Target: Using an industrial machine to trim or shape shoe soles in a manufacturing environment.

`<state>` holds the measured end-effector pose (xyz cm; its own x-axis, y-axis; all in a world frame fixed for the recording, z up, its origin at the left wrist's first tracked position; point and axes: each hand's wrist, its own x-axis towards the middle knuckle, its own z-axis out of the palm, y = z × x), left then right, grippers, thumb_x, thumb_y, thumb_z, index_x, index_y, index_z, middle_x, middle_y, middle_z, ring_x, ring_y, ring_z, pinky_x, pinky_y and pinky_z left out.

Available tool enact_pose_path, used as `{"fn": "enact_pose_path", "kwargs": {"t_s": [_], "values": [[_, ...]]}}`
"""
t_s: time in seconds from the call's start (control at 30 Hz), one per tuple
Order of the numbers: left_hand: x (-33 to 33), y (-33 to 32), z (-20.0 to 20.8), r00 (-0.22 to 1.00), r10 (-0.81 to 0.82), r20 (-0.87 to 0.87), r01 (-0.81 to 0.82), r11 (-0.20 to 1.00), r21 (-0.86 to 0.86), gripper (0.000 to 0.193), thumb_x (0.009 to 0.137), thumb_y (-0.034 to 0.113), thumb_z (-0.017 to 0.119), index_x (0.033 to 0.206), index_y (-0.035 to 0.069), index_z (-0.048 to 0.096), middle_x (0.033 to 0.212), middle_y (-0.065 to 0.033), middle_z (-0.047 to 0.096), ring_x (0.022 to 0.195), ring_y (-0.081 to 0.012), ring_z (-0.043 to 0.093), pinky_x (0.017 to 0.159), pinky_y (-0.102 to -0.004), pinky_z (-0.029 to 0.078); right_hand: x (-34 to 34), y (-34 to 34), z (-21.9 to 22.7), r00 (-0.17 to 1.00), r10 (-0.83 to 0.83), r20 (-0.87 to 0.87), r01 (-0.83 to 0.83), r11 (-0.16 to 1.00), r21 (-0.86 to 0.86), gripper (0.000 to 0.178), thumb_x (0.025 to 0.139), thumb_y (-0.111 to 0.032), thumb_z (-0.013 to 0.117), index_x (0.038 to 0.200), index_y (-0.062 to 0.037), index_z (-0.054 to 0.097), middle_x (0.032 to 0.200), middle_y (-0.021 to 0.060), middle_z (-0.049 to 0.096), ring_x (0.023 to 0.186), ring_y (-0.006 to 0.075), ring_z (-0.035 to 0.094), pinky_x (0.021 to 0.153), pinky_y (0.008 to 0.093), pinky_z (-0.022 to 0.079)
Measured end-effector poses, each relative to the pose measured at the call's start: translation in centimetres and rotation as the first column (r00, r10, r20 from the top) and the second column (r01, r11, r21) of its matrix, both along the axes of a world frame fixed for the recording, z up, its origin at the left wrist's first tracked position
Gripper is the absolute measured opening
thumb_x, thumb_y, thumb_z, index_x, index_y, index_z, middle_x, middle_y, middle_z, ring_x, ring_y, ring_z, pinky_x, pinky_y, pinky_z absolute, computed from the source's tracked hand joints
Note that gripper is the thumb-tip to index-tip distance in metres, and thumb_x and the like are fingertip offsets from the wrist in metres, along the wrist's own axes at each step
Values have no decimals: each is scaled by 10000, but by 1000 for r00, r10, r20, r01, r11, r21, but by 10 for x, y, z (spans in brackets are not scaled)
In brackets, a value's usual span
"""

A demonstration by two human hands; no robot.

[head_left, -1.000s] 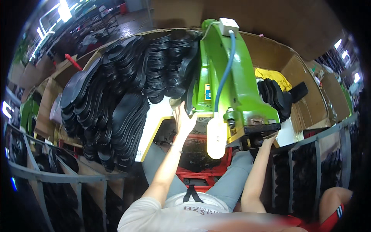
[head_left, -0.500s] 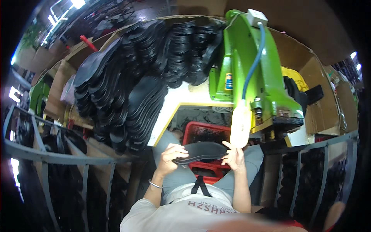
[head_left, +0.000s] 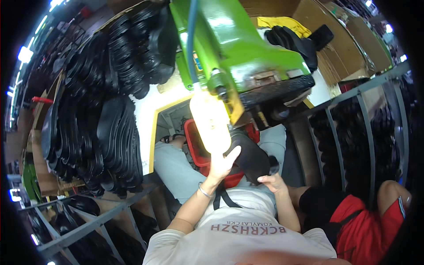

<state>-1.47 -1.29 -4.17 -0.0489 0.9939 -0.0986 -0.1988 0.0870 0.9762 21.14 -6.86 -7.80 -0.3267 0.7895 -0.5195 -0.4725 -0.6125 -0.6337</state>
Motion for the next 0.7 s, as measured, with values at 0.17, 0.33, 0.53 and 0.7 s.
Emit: {"fn": "enact_pose_path", "kwargs": {"t_s": [0.17,0.33,0.53,0.7], "values": [[32,34,57,989,6,-147,8,996,93,109,817,91,669,861,-8,671,733,17,645,605,-37,537,539,-205,436,-24,-13,10,992,107,-63,-114,987,-110,677,622,130,690,1250,-18,486,1201,92,551,1103,210,541,951,340,447],[23,33,67,775,375,-509,-84,859,505,192,739,24,735,605,9,599,472,29,472,439,-30,398,415,-221,307,-35,-10,23,978,118,-170,-118,993,8,630,685,105,672,1271,-1,465,1209,101,544,1121,209,524,972,330,429],[11,14,33,855,313,-414,-212,938,272,88,741,-10,714,798,-36,652,621,4,576,529,-37,460,474,-194,355,13,0,32,927,-374,42,356,908,222,691,644,92,630,1297,-4,426,1267,130,505,1163,263,496,1010,376,387],[-1,14,48,869,275,-411,-174,948,267,246,730,33,730,944,-39,633,831,-59,635,749,-129,562,678,-246,440,25,69,71,899,-436,40,399,854,335,518,743,35,609,1240,39,464,1164,136,574,1073,232,561,958,349,426]]}}
